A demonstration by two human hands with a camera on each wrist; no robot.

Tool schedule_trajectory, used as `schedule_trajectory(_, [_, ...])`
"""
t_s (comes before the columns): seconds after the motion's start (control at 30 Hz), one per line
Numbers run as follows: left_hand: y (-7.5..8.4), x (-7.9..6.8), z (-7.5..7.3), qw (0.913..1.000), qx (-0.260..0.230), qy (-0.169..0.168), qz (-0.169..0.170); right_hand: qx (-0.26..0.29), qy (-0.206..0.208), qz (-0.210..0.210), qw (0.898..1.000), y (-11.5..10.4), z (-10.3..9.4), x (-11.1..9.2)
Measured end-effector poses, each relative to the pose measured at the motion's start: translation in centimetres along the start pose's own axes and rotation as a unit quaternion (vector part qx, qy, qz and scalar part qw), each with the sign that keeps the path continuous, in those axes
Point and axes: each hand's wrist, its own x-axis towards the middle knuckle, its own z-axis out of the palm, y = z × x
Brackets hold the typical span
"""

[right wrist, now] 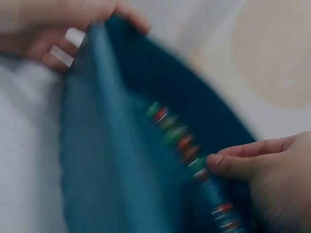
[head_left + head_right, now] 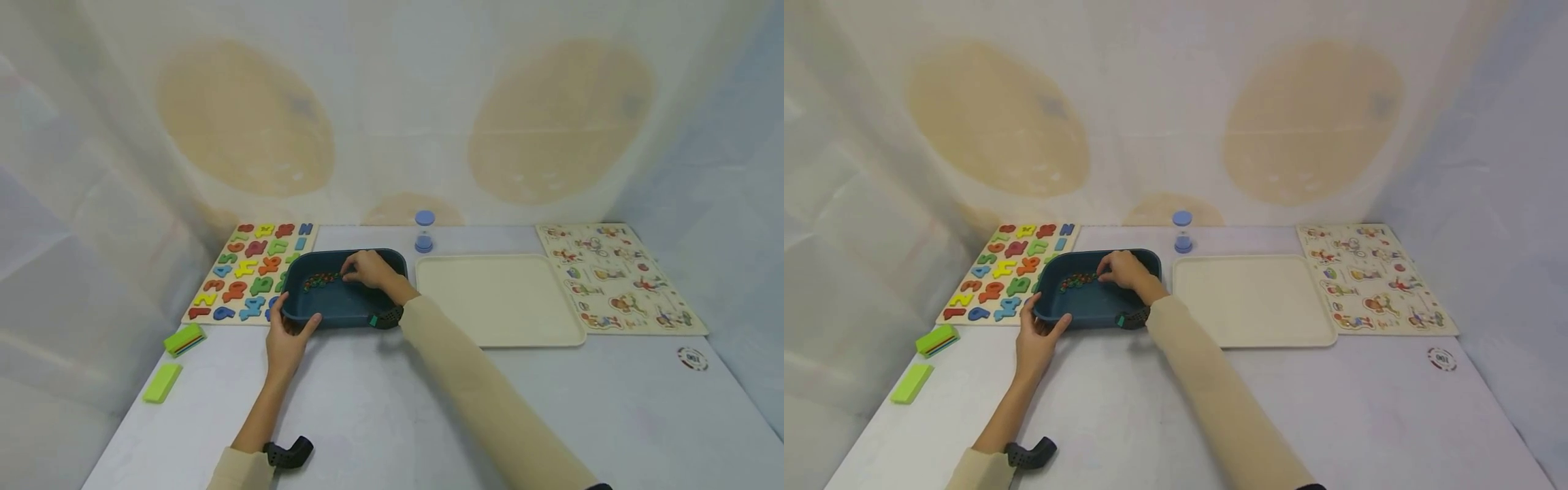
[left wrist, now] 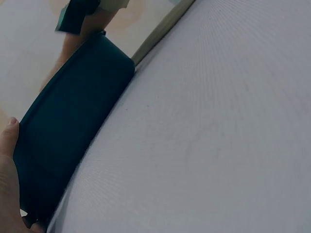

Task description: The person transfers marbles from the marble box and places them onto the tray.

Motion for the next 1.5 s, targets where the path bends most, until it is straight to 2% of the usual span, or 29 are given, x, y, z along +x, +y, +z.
schedule_trajectory(0.13, [0.2,-0.1,-0.1,1.0000,0.007,-0.001,-0.002,0.039,0.075,-0.049,0.995,1.1,-3.6,-3.1])
schedule_trajectory(0.23, [0.3,-0.1,-0.1,1.0000,0.008,0.000,-0.003,0.045,0.129,-0.052,0.989,3.7,-6.8,-7.4])
schedule_trajectory(0.33, [0.4,-0.2,-0.1,1.0000,0.003,-0.001,-0.005,0.038,0.157,-0.002,0.987,7.9,-8.9,-12.8])
schedule_trajectory(0.47, [0.4,-0.1,-0.1,1.0000,0.004,-0.005,-0.007,0.014,0.150,0.085,0.985,13.5,-9.7,-19.2])
schedule_trajectory(0.53, [0.5,0.0,-0.2,1.0000,0.004,-0.005,-0.005,0.005,0.137,0.111,0.984,15.3,-9.5,-21.2])
schedule_trajectory(0.63, [0.6,0.1,-0.4,1.0000,0.003,-0.005,-0.004,0.006,0.128,0.129,0.983,16.6,-9.2,-22.4])
schedule_trajectory(0.7, [0.7,0.2,-0.4,1.0000,0.003,-0.005,-0.006,0.009,0.135,0.121,0.983,16.5,-9.0,-22.0])
schedule_trajectory(0.8, [0.6,0.1,-0.4,0.9999,0.005,-0.003,-0.012,0.010,0.161,0.078,0.984,14.9,-9.0,-19.7])
schedule_trajectory(0.97, [0.4,-0.1,-0.2,0.9999,0.006,-0.006,-0.015,0.029,0.173,-0.016,0.984,8.9,-8.7,-12.9])
schedule_trajectory(1.1, [0.2,-0.2,-0.2,0.9998,0.011,-0.004,-0.016,0.037,0.121,-0.054,0.990,3.9,-7.1,-7.0])
schedule_trajectory(1.2, [0.2,-0.2,-0.3,0.9998,0.013,0.001,-0.014,0.031,0.070,-0.051,0.996,1.7,-5.2,-3.5])
schedule_trajectory(1.27, [0.2,-0.2,-0.3,0.9998,0.012,0.000,-0.013,0.029,0.042,-0.033,0.998,0.9,-4.1,-2.1])
schedule_trajectory(1.4, [0.3,-0.2,-0.2,0.9999,0.006,-0.004,-0.010,0.025,0.000,0.024,0.999,0.6,-2.3,-0.8])
schedule_trajectory(1.5, [0.5,-0.1,-0.1,1.0000,0.002,-0.006,-0.008,0.007,-0.015,0.046,0.999,0.9,-1.4,-0.4])
